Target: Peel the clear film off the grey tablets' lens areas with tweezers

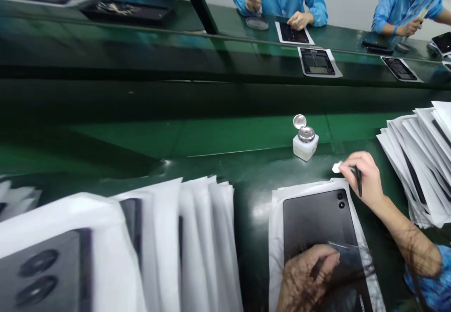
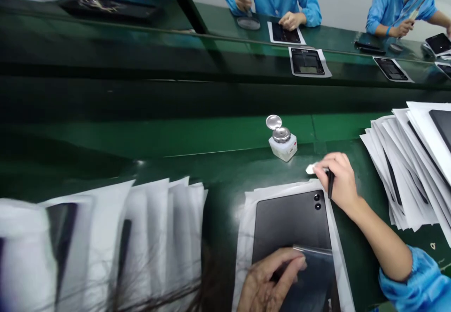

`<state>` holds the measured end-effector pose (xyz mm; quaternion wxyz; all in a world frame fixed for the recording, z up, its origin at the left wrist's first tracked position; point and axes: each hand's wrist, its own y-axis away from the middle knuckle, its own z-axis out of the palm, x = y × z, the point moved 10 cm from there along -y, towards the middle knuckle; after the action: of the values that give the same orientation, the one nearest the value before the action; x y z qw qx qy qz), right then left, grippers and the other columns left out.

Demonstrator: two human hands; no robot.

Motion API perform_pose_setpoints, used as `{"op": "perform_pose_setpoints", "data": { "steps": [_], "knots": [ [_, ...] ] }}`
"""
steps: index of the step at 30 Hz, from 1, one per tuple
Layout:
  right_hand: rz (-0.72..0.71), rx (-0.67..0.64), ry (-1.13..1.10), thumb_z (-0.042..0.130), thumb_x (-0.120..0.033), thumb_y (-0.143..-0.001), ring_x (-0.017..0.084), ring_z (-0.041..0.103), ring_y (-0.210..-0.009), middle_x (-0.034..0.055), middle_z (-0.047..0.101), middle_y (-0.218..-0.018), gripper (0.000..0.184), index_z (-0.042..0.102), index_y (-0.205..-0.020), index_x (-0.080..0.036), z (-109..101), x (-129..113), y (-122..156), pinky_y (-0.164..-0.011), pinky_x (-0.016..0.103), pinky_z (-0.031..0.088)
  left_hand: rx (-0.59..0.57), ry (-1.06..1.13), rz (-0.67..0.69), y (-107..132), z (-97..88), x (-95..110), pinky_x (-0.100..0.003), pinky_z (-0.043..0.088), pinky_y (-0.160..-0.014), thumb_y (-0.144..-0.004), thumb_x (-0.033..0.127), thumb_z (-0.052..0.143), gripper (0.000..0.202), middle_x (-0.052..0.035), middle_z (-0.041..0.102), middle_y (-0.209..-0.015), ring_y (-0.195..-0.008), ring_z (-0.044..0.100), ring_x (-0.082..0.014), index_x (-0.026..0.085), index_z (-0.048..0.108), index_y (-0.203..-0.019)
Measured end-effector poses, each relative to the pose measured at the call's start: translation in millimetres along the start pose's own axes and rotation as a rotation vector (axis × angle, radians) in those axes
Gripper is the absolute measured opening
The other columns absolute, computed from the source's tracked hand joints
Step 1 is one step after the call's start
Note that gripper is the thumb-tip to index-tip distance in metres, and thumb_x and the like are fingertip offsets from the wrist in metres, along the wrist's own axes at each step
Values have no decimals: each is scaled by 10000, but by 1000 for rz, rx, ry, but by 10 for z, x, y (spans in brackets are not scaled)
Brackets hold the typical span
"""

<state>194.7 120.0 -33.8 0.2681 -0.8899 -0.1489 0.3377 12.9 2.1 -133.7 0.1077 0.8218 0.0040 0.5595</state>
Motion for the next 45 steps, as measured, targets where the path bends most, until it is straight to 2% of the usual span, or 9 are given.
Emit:
{"op": "perform_pose_setpoints", "data": {
  "steps": [5,10,12,15,17,19,23,30,45],
  "knots": [
    [-92,142,-30,675,-225,-905,219,630,-824,36,674,-842,136,697,-772,-241,272,-321,-719,-770,393,529,2,119,-81,-86,-25,-184,-262,579,-519,-846,433,631,235,54,769,-596,-497,706,-204,313,751,-683],
    [14,-20,3,721,-219,-861,244,609,-837,54,668,-880,112,716,-751,-243,669,-293,-974,-773,413,532,25,121,-73,-101,-121,-104,-311,591,-529,-848,424,635,195,45,784,-624,-514,725,-236,343,737,-704],
    [8,-35,-88,674,-270,-909,253,621,-904,69,675,-952,75,738,-882,-243,556,-310,-855,-829,428,541,21,119,-73,-100,-122,-76,-327,588,-525,-845,428,630,204,37,784,-616,-509,720,-244,344,733,-690],
    [49,-47,-330,504,-378,-1016,238,635,-986,92,645,-1121,264,697,-1136,-245,211,-273,-472,-888,422,549,11,124,-90,-92,-94,-66,-330,574,-521,-852,424,613,228,17,791,-619,-515,714,-242,319,741,-697],
    [153,-130,-530,393,-478,-1043,206,646,-882,92,613,-1150,382,665,-1197,-259,74,-172,-133,-816,396,574,4,125,-103,-84,-75,-55,-312,558,-527,-859,376,602,230,6,794,-626,-518,706,-224,292,748,-702],
    [259,-249,-662,394,-538,-1027,198,646,-786,73,622,-1028,412,691,-1062,-254,43,-68,214,-747,380,585,-1,123,-116,-79,-61,-34,-286,538,-528,-861,319,600,222,0,794,-629,-520,698,-201,271,754,-708],
    [428,-317,-685,739,-374,-878,195,661,-760,31,650,-876,159,665,-798,-258,12,170,653,-654,325,568,-16,106,-114,-76,-40,17,-260,510,-526,-865,299,621,211,-5,787,-629,-539,689,-177,250,767,-721],
    [330,-530,-866,813,-250,-799,181,678,-666,26,726,-765,153,668,-749,-248,86,-50,700,-605,316,555,-22,42,-107,-72,-60,43,-243,542,-544,-852,264,641,162,33,810,-665,-555,705,-170,275,781,-771],
    [355,-597,-868,792,-184,-793,169,690,-661,25,737,-742,161,657,-719,-233,154,-77,749,-611,300,555,7,96,-60,-93,-140,157,-212,605,-608,-829,240,680,160,55,823,-672,-585,750,-170,317,790,-742]
  ]
}}
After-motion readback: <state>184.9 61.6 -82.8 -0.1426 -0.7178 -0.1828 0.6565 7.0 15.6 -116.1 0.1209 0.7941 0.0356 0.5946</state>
